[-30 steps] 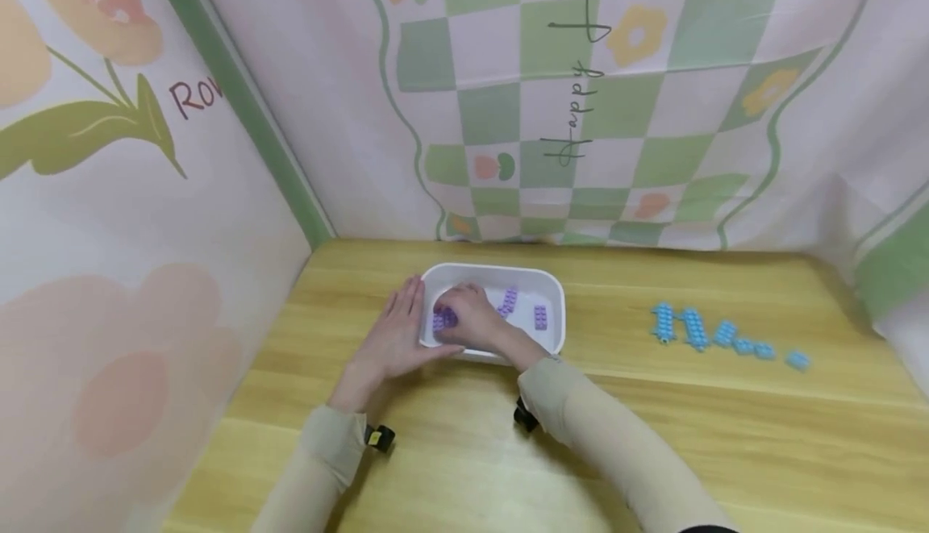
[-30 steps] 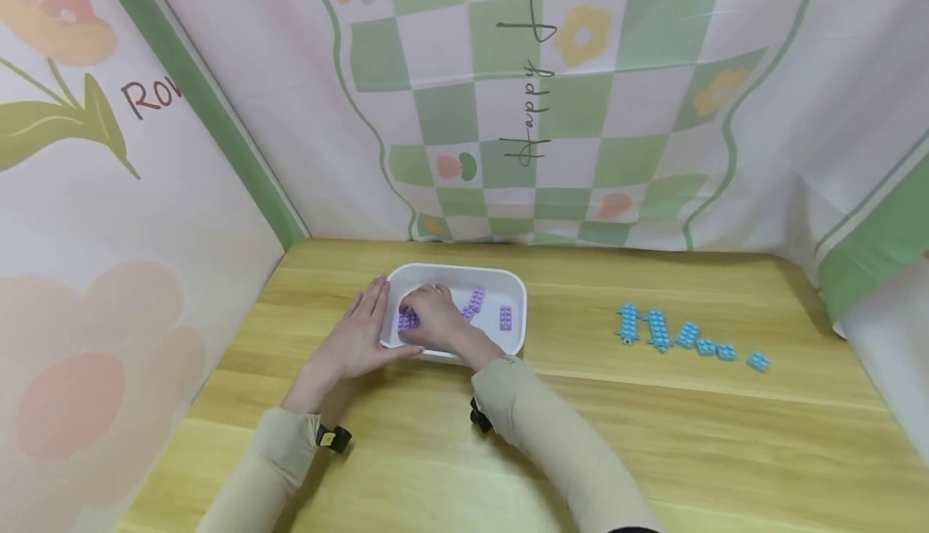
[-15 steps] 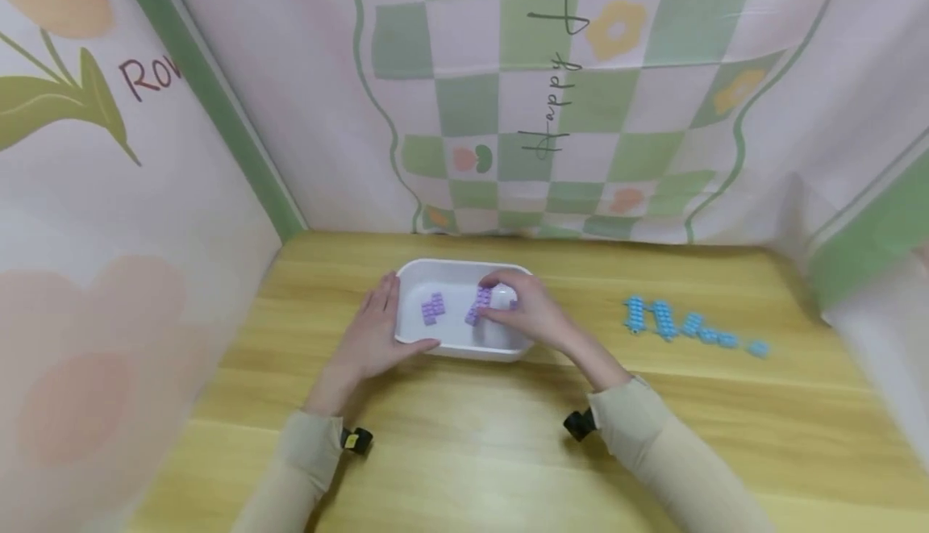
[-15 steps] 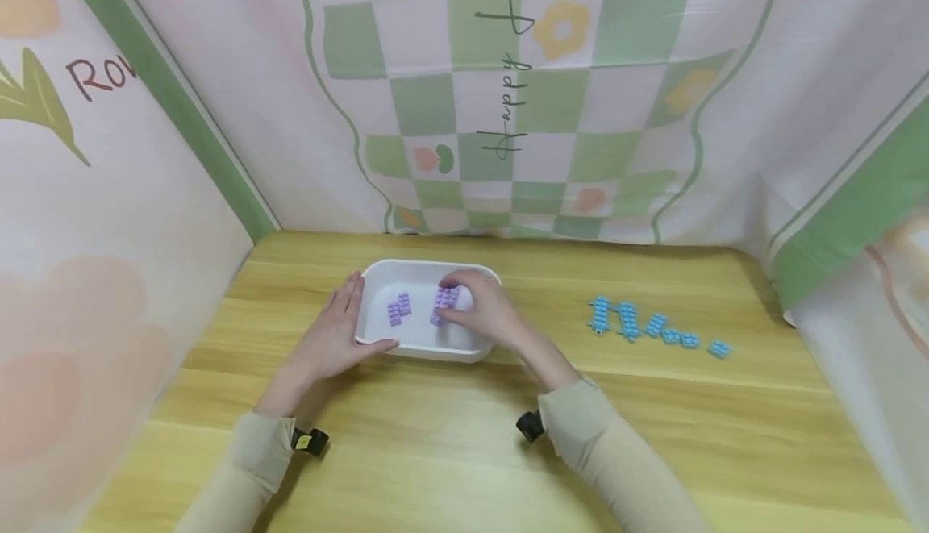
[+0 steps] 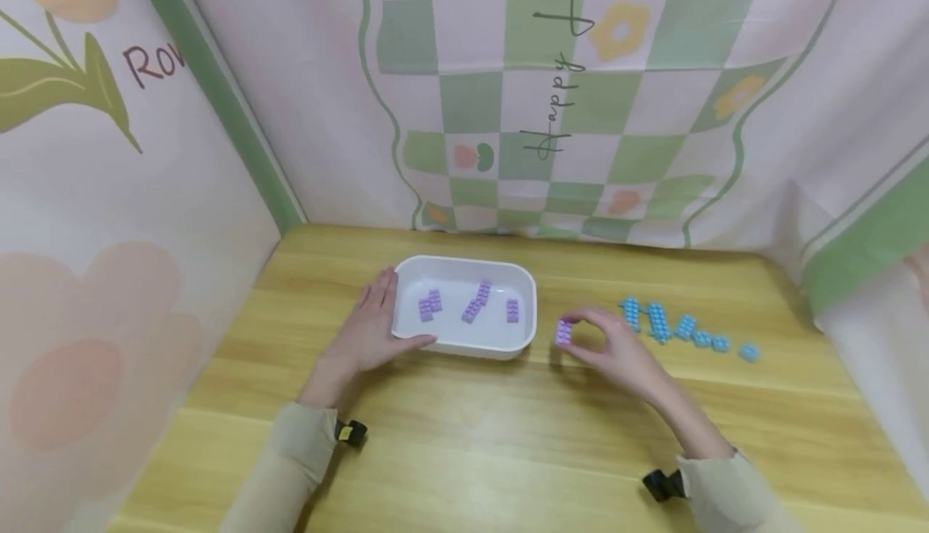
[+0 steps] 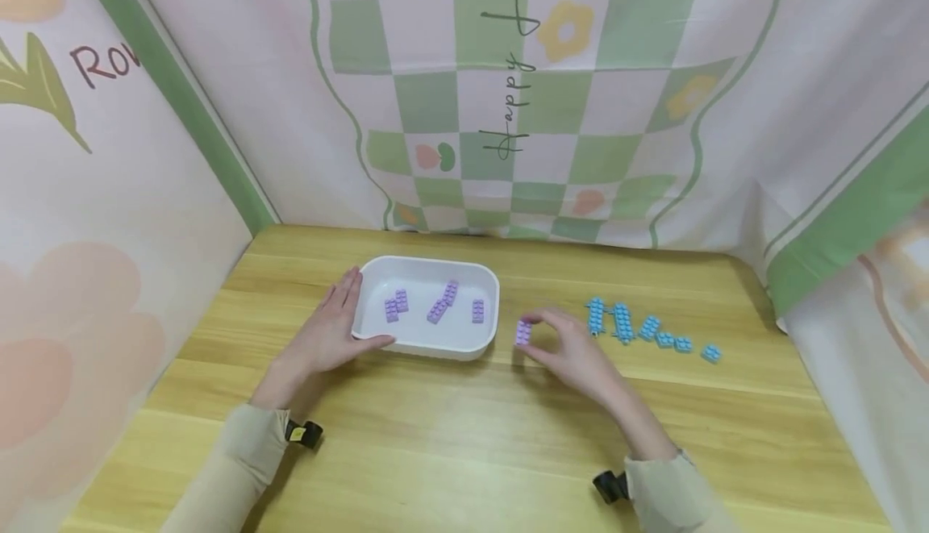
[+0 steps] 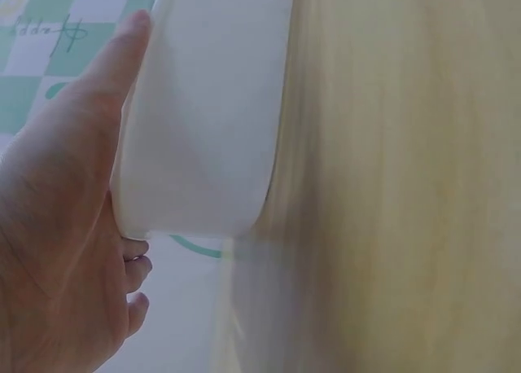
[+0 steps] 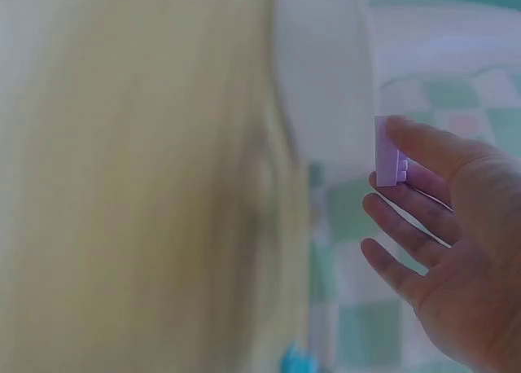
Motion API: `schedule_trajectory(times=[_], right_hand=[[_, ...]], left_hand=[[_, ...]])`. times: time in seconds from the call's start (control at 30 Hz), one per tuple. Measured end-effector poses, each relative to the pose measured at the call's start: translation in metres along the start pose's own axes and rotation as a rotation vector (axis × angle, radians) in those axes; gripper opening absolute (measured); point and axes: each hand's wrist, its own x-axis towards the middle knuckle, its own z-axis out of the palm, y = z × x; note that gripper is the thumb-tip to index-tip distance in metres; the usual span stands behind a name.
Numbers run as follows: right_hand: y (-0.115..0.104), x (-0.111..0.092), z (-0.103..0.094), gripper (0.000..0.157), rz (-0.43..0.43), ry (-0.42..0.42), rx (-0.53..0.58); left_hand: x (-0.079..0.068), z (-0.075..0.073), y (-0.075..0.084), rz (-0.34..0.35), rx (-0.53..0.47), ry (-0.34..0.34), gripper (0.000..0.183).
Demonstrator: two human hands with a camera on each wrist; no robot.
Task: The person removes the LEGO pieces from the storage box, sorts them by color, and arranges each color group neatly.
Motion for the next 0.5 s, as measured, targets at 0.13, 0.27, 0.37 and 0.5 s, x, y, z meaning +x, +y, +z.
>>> schedule_trajectory(times=[0.13,0.27,0.37,0.5], right_hand=[[0.017,-0.022,-0.006,0.039,0.054,-0.016,-0.037],[0.032,-0.035,-0.008,0.037,0.054,-0.014,-0.076],[0.041,-0.042,-0.008,0.036,0.050,0.000,-0.117],[0.047,-0.045,-0.008,0.035,0.050,0.013,-0.138]], left_hand=[[-0.002,-0.006,0.001,0.002,0.012,-0.011,0.135],[0.002,-0.010,0.001,0.025,0.028,-0.009,0.134],[0.009,-0.009,0.001,0.049,0.044,-0.010,0.134],[0.016,-0.004,0.001,0.055,0.052,-0.034,0.133]])
